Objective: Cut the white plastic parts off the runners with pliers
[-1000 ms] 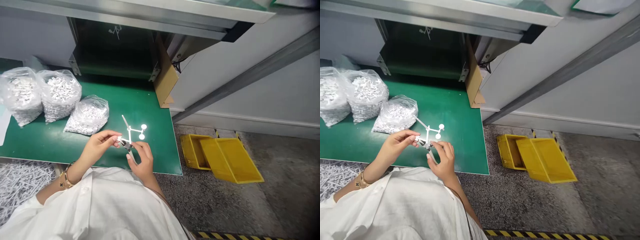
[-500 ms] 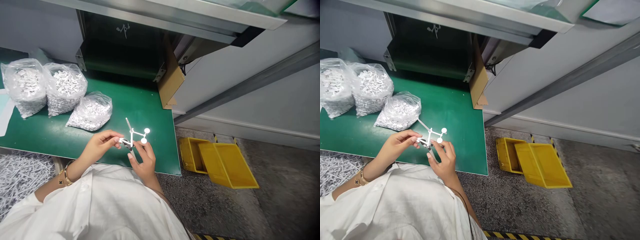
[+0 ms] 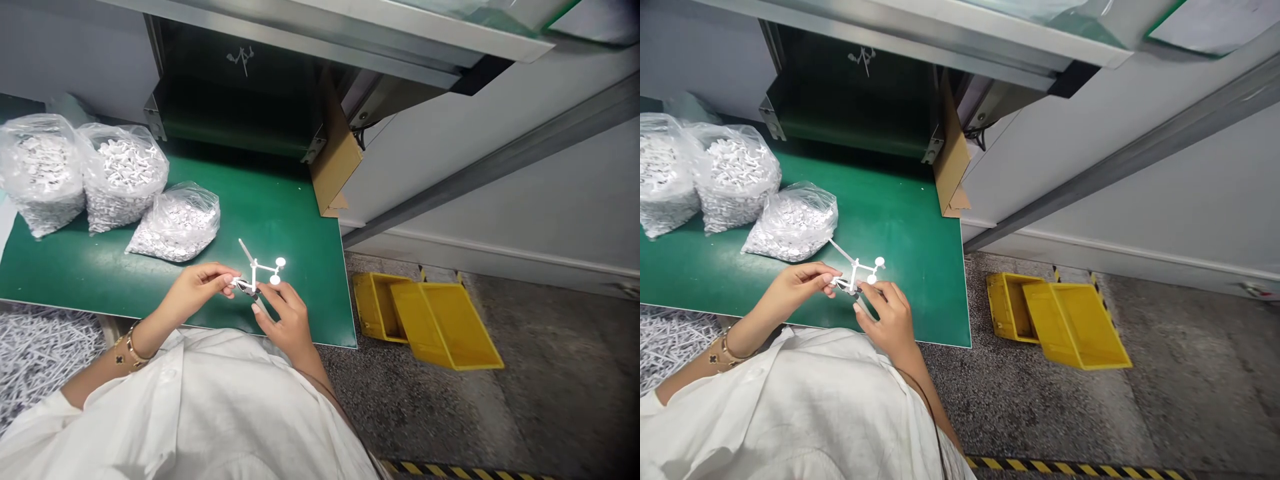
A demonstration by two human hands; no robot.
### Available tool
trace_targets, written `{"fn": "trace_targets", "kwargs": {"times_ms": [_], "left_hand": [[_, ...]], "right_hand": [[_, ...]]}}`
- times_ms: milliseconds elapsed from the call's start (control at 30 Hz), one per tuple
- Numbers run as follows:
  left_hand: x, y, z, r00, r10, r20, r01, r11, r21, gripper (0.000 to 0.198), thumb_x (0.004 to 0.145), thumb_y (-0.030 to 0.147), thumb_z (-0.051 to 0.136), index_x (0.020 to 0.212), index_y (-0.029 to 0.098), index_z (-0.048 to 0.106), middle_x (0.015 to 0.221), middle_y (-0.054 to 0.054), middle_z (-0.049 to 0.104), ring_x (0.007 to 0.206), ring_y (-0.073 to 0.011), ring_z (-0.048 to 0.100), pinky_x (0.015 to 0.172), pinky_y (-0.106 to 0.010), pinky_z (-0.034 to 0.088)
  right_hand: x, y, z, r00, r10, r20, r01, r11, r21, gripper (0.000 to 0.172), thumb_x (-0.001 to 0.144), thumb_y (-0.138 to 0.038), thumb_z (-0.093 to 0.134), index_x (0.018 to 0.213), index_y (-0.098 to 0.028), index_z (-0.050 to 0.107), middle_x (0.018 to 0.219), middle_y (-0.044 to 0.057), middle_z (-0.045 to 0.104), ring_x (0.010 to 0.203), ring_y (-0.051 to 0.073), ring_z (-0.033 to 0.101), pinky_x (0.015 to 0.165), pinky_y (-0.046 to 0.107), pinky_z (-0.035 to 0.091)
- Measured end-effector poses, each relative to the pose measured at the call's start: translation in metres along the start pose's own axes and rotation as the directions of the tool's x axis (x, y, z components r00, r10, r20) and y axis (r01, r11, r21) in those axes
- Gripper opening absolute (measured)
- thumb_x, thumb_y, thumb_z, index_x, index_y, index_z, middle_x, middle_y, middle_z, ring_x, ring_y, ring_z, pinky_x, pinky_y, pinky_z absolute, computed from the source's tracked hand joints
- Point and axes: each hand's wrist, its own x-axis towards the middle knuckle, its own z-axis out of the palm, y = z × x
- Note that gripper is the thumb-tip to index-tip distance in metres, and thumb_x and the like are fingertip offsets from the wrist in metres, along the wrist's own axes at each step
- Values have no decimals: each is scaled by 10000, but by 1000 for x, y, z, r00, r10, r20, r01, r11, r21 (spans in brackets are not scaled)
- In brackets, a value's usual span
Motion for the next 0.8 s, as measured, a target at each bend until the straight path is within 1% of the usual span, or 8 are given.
{"fn": "trace_targets", "kwargs": {"times_ms": [100,267,333,400,467,533,700,800], "left_hand": [[9,-19,-1,997,-78,-16,76,993,-87,332,730,428,702,906,147,721,731,-29,689,647,-140,642,704,-273,534],[26,-65,-1,968,-250,-25,232,928,-291,406,622,436,779,875,127,707,671,-1,633,636,-115,601,721,-283,540],[29,-81,-1,959,-282,-34,255,910,-327,414,615,432,785,874,122,699,661,6,614,631,-105,587,718,-277,539],[30,-92,-1,956,-289,-44,259,908,-329,413,623,432,780,878,119,692,671,3,610,635,-102,585,718,-270,537],[29,-97,0,956,-289,-51,258,911,-323,411,637,435,769,879,114,685,683,-1,611,638,-102,583,724,-273,537],[28,-96,1,957,-283,-61,248,911,-330,407,646,438,763,873,111,680,692,-3,611,642,-100,577,732,-278,537],[25,-84,5,963,-259,-73,216,907,-362,408,645,450,761,861,116,672,705,4,603,654,-93,563,751,-275,534],[25,-76,6,965,-251,-70,209,906,-367,415,653,462,749,869,116,667,682,13,590,649,-95,560,751,-280,532]], "right_hand": [[-3,10,11,999,29,29,-29,999,24,294,874,-280,543,1149,-239,638,958,52,626,863,169,599,785,298,501],[-16,33,45,985,145,96,-143,989,-22,263,855,-298,552,1077,-228,673,901,40,650,788,157,613,732,259,493],[-22,38,56,977,180,117,-176,984,-36,260,851,-302,556,1068,-226,677,901,36,656,784,154,617,732,249,487],[-25,41,62,972,196,130,-191,980,-53,257,848,-306,558,1062,-231,680,903,32,660,783,149,617,735,241,482],[-27,42,64,970,201,135,-194,979,-62,259,847,-306,557,1063,-235,681,894,28,661,771,141,616,731,232,479],[-28,41,63,970,200,137,-194,979,-58,263,847,-306,553,1066,-232,679,876,25,656,755,135,614,721,227,478],[-27,39,59,970,221,98,-221,975,-14,268,846,-293,544,1074,-216,664,858,24,634,763,142,609,727,246,483],[-25,36,57,979,195,60,-193,981,-35,277,834,-279,552,1082,-215,659,907,39,632,827,164,602,769,277,482]]}}
